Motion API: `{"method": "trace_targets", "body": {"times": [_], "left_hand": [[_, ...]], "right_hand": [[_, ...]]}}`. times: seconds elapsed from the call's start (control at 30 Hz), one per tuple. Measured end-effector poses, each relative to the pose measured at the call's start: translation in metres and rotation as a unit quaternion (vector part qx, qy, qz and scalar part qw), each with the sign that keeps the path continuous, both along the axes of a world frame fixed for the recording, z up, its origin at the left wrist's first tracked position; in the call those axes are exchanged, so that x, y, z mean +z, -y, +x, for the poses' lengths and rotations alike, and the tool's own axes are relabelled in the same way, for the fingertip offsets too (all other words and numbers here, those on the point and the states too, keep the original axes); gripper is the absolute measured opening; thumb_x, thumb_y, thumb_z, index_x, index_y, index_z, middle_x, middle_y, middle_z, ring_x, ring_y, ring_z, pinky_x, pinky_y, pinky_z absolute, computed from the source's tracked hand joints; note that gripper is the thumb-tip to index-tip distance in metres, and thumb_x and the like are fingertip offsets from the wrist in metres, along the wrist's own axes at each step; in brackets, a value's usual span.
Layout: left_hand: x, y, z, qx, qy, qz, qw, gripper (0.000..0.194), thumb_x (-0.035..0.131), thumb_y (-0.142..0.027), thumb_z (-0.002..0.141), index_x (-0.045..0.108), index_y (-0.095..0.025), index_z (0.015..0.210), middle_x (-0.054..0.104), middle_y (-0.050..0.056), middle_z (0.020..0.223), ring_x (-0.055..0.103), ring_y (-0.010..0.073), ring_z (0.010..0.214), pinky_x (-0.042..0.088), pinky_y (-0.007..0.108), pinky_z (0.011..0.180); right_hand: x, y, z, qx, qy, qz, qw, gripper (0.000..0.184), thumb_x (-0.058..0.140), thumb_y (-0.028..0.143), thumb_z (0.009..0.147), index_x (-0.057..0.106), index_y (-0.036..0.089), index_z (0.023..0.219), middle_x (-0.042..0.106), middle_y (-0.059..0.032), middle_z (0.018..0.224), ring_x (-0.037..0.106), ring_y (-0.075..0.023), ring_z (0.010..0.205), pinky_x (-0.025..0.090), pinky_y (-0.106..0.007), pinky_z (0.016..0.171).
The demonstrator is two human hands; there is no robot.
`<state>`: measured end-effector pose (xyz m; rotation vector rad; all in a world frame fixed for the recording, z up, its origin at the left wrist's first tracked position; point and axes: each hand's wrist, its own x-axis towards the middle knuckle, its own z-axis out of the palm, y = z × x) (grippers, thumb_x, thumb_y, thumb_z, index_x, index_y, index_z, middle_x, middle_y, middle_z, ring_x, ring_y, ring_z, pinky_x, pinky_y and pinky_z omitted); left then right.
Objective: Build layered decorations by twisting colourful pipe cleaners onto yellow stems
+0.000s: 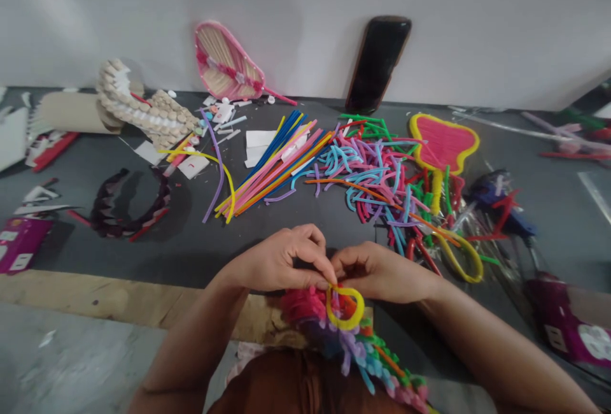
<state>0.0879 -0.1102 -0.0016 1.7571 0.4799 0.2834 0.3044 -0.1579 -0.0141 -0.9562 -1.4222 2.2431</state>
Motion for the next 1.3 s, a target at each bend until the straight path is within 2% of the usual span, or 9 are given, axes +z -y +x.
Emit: {"method": "trace_targets", "body": {"times": [0.17,0.33,0.47,0.57,0.67,0.8,0.93,1.07,1.3], "left_hand": [[0.001,-0.002,0.002,-0.014,0.037,0.043,0.998,0.008,0.069,-0.026,0.084,0.076,-0.022,0.086,0.069,0.003,0.081,0.053,0.0148,0.088,0.039,0.028,0.088],[0.002,-0.003,0.002,-0.024,0.051,0.047,0.997,0.008,0.069,-0.025,0.084,0.075,-0.02,0.087,0.07,0.004,0.085,0.056,0.0149,0.089,0.038,0.028,0.089],[0.002,-0.003,0.001,-0.035,0.056,0.046,0.997,0.008,0.07,-0.027,0.084,0.075,-0.021,0.086,0.07,0.003,0.084,0.058,0.0143,0.087,0.038,0.029,0.09],[0.001,-0.003,0.002,-0.033,0.052,0.053,0.997,0.009,0.069,-0.029,0.084,0.075,-0.022,0.087,0.07,0.003,0.083,0.058,0.0144,0.086,0.037,0.03,0.09],[0.001,-0.003,0.002,-0.03,0.047,0.056,0.997,0.009,0.069,-0.029,0.084,0.075,-0.021,0.085,0.07,0.003,0.081,0.058,0.0142,0.084,0.037,0.03,0.089],[0.0,-0.003,0.002,-0.029,0.038,0.036,0.998,0.011,0.068,-0.031,0.085,0.075,-0.022,0.086,0.073,0.003,0.083,0.06,0.0141,0.083,0.037,0.031,0.091],[-0.002,-0.001,0.003,-0.021,0.037,0.02,0.999,0.012,0.068,-0.032,0.085,0.075,-0.022,0.087,0.075,0.002,0.082,0.062,0.0138,0.082,0.035,0.031,0.092],[-0.005,0.0,0.004,-0.021,0.039,0.02,0.999,0.01,0.069,-0.029,0.085,0.075,-0.021,0.088,0.075,0.001,0.082,0.062,0.0128,0.08,0.035,0.03,0.092],[-0.004,0.001,0.006,-0.029,0.029,0.011,0.999,0.014,0.066,-0.032,0.087,0.075,-0.022,0.088,0.076,0.002,0.083,0.063,0.0136,0.081,0.035,0.03,0.093]], "right_hand": [[-0.008,0.003,-0.002,0.011,-0.044,-0.005,0.999,0.026,0.07,0.036,0.081,0.067,0.011,0.089,0.062,0.0003,0.079,0.053,-0.0075,0.067,0.043,-0.02,0.066],[-0.011,0.002,0.0,-0.011,-0.121,-0.067,0.99,0.033,0.077,0.039,0.074,0.062,0.011,0.085,0.059,0.0012,0.079,0.052,-0.006,0.066,0.042,-0.018,0.063],[-0.013,-0.003,0.004,0.016,-0.167,-0.1,0.981,0.039,0.068,0.048,0.082,0.062,0.009,0.09,0.059,-0.0002,0.074,0.051,-0.0044,0.059,0.037,-0.016,0.054],[-0.017,-0.004,0.004,0.018,-0.145,-0.13,0.981,0.044,0.063,0.053,0.085,0.064,0.009,0.088,0.056,0.0015,0.066,0.046,-0.0035,0.051,0.033,-0.015,0.047],[-0.018,-0.002,0.003,0.052,-0.093,-0.142,0.984,0.042,0.072,0.05,0.077,0.067,0.009,0.088,0.057,0.0031,0.064,0.046,-0.0033,0.051,0.037,-0.016,0.05],[-0.017,-0.001,0.001,0.046,-0.072,-0.145,0.986,0.043,0.076,0.05,0.072,0.068,0.009,0.085,0.061,0.002,0.068,0.047,-0.0034,0.053,0.039,-0.017,0.053],[-0.016,0.0,0.001,0.055,-0.076,-0.127,0.987,0.043,0.073,0.051,0.075,0.064,0.009,0.083,0.058,0.002,0.068,0.048,-0.0045,0.057,0.04,-0.017,0.053],[-0.013,-0.003,-0.001,0.074,-0.046,-0.075,0.993,0.032,0.069,0.043,0.079,0.058,0.012,0.08,0.052,0.0054,0.063,0.047,-0.0045,0.053,0.04,-0.017,0.051],[-0.004,-0.008,0.0,0.007,0.067,0.03,0.997,0.015,0.056,0.03,0.083,0.051,0.016,0.08,0.053,0.0059,0.062,0.047,-0.0044,0.044,0.038,-0.015,0.044]]}}
